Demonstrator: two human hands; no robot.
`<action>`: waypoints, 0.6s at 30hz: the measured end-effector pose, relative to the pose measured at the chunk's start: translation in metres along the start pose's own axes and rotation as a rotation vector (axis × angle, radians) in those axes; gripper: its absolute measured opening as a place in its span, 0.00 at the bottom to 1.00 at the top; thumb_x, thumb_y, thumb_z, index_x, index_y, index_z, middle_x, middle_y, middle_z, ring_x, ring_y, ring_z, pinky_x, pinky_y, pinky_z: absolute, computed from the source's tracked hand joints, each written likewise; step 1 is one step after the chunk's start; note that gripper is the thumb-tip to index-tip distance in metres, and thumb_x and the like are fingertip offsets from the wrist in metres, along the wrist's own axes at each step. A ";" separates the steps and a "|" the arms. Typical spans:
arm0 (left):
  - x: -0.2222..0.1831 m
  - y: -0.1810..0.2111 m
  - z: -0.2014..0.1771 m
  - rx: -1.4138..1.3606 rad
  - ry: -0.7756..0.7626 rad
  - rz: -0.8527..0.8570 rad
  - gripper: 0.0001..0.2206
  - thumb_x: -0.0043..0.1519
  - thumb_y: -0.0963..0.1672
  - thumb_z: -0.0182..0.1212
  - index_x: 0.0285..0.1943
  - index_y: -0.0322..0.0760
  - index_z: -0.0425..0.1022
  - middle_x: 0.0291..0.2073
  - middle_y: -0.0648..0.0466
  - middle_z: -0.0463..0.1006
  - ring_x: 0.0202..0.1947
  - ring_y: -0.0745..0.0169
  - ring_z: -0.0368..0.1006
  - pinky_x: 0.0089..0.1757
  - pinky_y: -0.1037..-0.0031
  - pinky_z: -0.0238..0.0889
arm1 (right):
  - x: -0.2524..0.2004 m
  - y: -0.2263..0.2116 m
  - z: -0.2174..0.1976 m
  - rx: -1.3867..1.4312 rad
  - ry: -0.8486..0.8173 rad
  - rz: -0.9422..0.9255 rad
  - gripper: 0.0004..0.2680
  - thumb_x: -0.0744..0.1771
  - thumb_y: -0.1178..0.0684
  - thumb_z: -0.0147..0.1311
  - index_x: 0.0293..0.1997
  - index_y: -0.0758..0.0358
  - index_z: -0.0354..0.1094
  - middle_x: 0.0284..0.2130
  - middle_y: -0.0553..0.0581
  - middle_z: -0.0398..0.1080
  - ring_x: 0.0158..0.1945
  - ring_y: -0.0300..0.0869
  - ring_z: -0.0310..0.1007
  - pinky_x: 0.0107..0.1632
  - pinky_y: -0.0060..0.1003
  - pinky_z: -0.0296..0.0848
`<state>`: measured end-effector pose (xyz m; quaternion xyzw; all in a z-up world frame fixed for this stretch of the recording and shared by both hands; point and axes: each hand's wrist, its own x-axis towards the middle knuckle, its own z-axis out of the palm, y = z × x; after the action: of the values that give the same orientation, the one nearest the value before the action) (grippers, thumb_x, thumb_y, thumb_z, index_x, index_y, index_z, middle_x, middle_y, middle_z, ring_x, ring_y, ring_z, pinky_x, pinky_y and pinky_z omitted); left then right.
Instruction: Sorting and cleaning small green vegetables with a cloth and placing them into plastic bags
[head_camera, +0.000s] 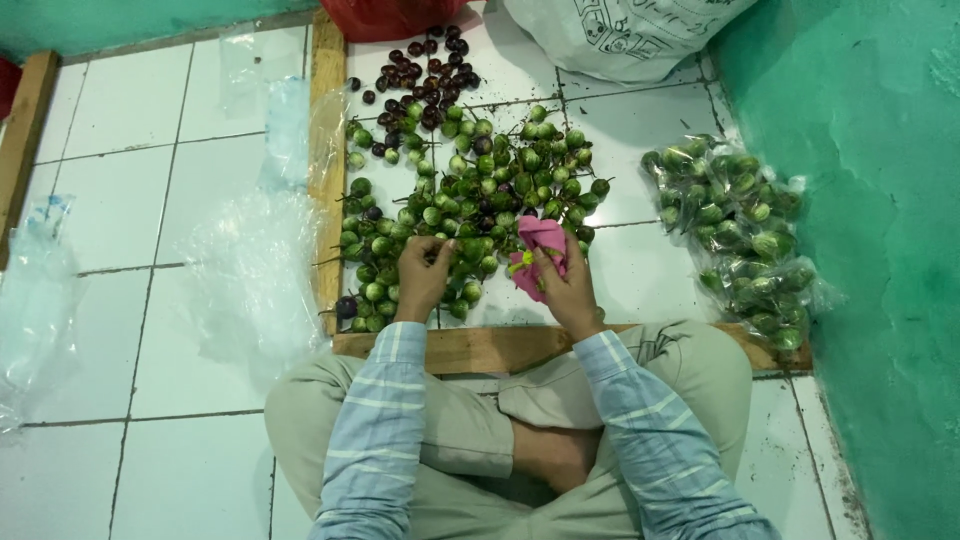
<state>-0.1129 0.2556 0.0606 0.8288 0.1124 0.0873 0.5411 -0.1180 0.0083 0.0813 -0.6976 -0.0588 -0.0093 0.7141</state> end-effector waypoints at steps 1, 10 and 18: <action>-0.002 0.004 0.004 -0.002 -0.001 0.002 0.12 0.70 0.46 0.61 0.45 0.29 0.78 0.37 0.44 0.70 0.41 0.48 0.72 0.42 0.55 0.69 | -0.003 -0.017 0.005 -0.002 0.002 -0.002 0.14 0.71 0.54 0.52 0.65 0.63 0.60 0.51 0.66 0.72 0.57 0.50 0.69 0.61 0.53 0.67; -0.022 -0.008 0.060 -0.222 -0.226 0.032 0.05 0.64 0.41 0.64 0.39 0.32 0.82 0.29 0.46 0.77 0.34 0.62 0.75 0.36 0.67 0.69 | -0.005 0.010 0.020 -0.150 -0.163 0.074 0.13 0.67 0.47 0.63 0.58 0.49 0.75 0.50 0.53 0.77 0.60 0.42 0.73 0.61 0.43 0.68; -0.028 -0.006 0.077 -0.444 -0.263 -0.094 0.10 0.67 0.44 0.65 0.37 0.32 0.81 0.26 0.46 0.80 0.31 0.64 0.76 0.36 0.71 0.73 | -0.010 -0.044 0.029 -0.295 0.103 0.030 0.10 0.72 0.45 0.46 0.45 0.53 0.76 0.27 0.62 0.76 0.35 0.52 0.78 0.45 0.49 0.74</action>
<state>-0.1195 0.1823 0.0234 0.6879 0.0578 -0.0240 0.7231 -0.1346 0.0354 0.1250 -0.7942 -0.0097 -0.0431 0.6061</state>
